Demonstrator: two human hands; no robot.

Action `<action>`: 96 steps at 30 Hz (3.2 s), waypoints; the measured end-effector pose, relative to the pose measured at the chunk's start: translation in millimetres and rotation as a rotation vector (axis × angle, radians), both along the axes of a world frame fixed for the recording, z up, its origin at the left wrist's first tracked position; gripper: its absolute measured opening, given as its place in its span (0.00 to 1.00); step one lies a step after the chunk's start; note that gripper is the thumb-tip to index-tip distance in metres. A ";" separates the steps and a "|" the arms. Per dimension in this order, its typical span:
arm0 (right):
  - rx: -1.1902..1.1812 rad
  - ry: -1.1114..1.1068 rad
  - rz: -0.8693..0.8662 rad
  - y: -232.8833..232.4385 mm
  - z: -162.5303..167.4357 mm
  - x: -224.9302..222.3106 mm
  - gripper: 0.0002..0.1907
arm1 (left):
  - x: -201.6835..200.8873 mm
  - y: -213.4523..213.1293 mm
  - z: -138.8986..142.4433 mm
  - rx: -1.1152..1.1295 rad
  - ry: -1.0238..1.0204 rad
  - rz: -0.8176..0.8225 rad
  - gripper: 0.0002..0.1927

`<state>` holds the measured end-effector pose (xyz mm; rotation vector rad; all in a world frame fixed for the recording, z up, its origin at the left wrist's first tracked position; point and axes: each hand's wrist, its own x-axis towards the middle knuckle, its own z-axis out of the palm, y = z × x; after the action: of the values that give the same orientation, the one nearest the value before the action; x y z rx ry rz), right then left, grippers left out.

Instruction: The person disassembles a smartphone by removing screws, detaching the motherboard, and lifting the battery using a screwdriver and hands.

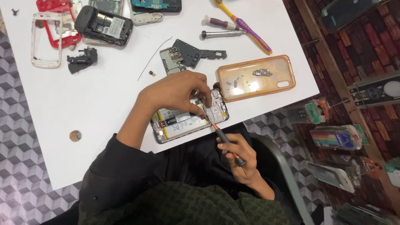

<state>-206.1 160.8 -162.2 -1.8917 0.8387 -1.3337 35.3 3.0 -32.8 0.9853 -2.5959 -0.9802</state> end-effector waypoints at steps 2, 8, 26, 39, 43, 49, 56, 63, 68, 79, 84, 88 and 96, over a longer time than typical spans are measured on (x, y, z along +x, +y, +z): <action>0.041 -0.056 0.015 0.5 0.8 0.2 0.19 | 0.4 1.4 -0.3 0.003 -0.013 -0.021 0.14; 0.098 -0.162 0.048 1.0 -1.6 -4.0 0.21 | -6.4 6.0 -1.8 0.055 0.004 -0.049 0.08; 0.173 -0.540 0.105 4.3 -35.0 -32.7 0.19 | 1.6 -4.3 -6.4 0.211 0.653 0.060 0.04; 0.171 -0.479 0.111 3.7 -31.4 -28.2 0.18 | 11.8 -32.3 -35.7 -0.189 0.998 0.785 0.05; 0.182 -0.463 0.099 3.5 -30.8 -24.0 0.19 | 16.7 -34.0 -34.9 -0.337 0.928 0.844 0.06; 0.169 -0.415 0.113 3.4 -29.9 -21.1 0.19 | 20.2 -37.7 -37.5 -0.666 0.707 0.776 0.15; 0.183 -0.391 0.143 5.1 -30.2 -20.7 0.20 | 23.3 -44.2 -44.7 -0.665 0.584 0.730 0.11; 0.193 -0.396 0.154 5.3 -29.1 -20.7 0.21 | 23.3 -44.8 -47.6 -0.653 0.504 0.724 0.10; 0.123 -0.371 0.041 7.4 -24.4 -24.9 0.22 | 22.7 -29.8 -38.2 -0.823 0.370 0.714 0.09; -0.079 -0.360 -0.403 -10.2 -4.7 -63.3 0.16 | 3.8 -24.8 -36.1 -0.540 0.350 0.447 0.05; -0.060 -0.435 -0.497 -13.6 -6.0 -74.6 0.23 | 19.6 -28.3 -39.2 -0.676 0.203 0.614 0.06; -0.168 -0.381 -0.520 -17.9 -1.7 -70.9 0.30 | 19.3 -29.2 -46.0 -0.786 0.052 0.626 0.29; -0.194 -0.201 -0.472 -15.4 19.5 -51.2 0.34 | 13.7 -26.0 -47.9 -0.661 0.085 0.612 0.38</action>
<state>-257.3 145.4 -142.7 -1.7208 1.1283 -1.9161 49.0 -23.1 -80.7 1.3444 -2.0740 -0.0070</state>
